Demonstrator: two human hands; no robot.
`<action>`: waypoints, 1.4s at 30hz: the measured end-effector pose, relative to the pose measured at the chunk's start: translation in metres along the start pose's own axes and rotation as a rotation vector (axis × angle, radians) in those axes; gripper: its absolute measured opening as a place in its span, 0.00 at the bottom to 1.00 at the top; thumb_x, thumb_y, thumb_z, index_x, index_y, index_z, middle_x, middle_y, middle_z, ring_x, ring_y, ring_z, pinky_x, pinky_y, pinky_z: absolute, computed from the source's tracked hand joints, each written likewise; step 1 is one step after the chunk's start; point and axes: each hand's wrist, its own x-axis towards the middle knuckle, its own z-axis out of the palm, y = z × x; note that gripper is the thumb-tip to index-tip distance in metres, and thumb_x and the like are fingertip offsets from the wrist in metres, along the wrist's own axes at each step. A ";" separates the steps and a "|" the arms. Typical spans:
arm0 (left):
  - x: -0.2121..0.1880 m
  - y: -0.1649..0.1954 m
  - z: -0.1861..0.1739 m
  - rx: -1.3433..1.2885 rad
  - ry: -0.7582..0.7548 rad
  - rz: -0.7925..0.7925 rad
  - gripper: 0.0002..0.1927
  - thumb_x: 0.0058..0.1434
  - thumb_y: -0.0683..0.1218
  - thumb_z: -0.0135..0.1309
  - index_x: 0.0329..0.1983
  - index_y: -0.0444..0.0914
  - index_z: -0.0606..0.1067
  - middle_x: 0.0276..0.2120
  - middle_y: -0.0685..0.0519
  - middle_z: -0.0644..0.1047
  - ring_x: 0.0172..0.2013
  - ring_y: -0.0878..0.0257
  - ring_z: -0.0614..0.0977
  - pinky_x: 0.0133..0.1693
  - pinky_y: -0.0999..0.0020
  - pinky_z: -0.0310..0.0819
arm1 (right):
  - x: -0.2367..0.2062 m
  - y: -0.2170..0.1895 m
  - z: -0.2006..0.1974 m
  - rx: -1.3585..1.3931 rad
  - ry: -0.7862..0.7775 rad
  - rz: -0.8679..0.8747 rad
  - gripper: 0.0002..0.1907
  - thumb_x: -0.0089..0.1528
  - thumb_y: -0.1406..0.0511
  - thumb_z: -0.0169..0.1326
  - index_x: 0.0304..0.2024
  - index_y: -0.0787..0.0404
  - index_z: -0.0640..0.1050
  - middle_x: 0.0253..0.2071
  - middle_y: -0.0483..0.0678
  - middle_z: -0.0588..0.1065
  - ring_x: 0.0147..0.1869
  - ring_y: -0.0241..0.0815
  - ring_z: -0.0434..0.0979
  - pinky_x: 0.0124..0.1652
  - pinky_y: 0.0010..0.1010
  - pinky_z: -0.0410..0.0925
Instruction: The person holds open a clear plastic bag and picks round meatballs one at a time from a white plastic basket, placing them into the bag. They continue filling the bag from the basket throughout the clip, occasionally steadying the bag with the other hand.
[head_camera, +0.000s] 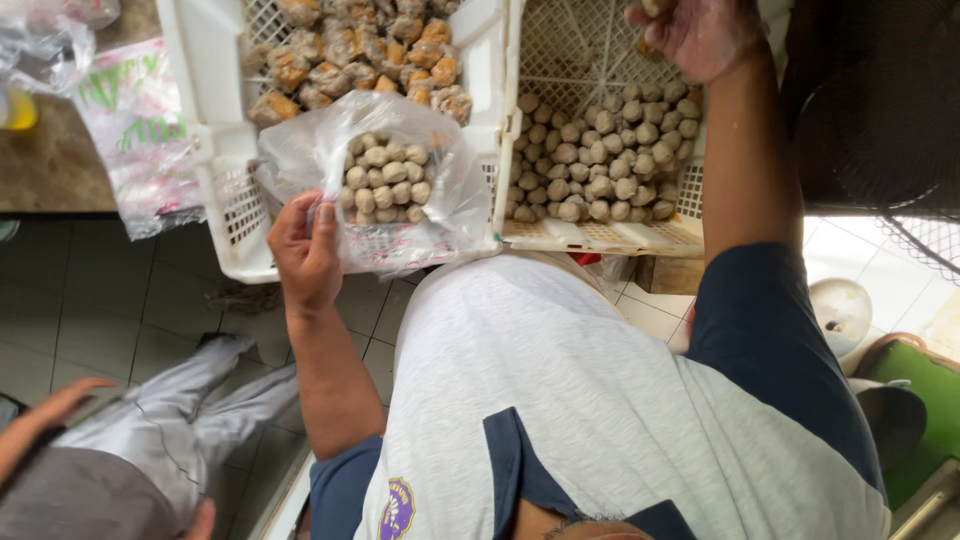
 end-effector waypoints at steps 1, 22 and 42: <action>0.002 0.002 0.000 0.031 -0.004 -0.004 0.09 0.76 0.42 0.52 0.52 0.30 0.75 0.38 0.57 0.77 0.37 0.74 0.73 0.40 0.78 0.67 | -0.005 0.006 0.013 0.094 -0.074 -0.008 0.12 0.73 0.61 0.49 0.50 0.62 0.78 0.47 0.50 0.80 0.45 0.37 0.83 0.39 0.19 0.75; -0.004 0.008 -0.010 -0.048 -0.132 0.040 0.08 0.78 0.42 0.51 0.51 0.31 0.75 0.31 0.63 0.71 0.31 0.76 0.65 0.34 0.78 0.58 | -0.033 0.108 0.118 -1.376 0.168 -0.515 0.02 0.74 0.70 0.57 0.48 0.64 0.77 0.43 0.56 0.79 0.44 0.47 0.81 0.42 0.36 0.79; 0.001 0.016 -0.013 0.037 -0.109 0.061 0.08 0.77 0.42 0.51 0.50 0.32 0.76 0.31 0.62 0.70 0.30 0.76 0.65 0.32 0.78 0.58 | -0.056 0.090 0.185 -0.651 -0.434 0.008 0.10 0.71 0.70 0.50 0.54 0.66 0.74 0.36 0.46 0.75 0.33 0.29 0.74 0.30 0.22 0.71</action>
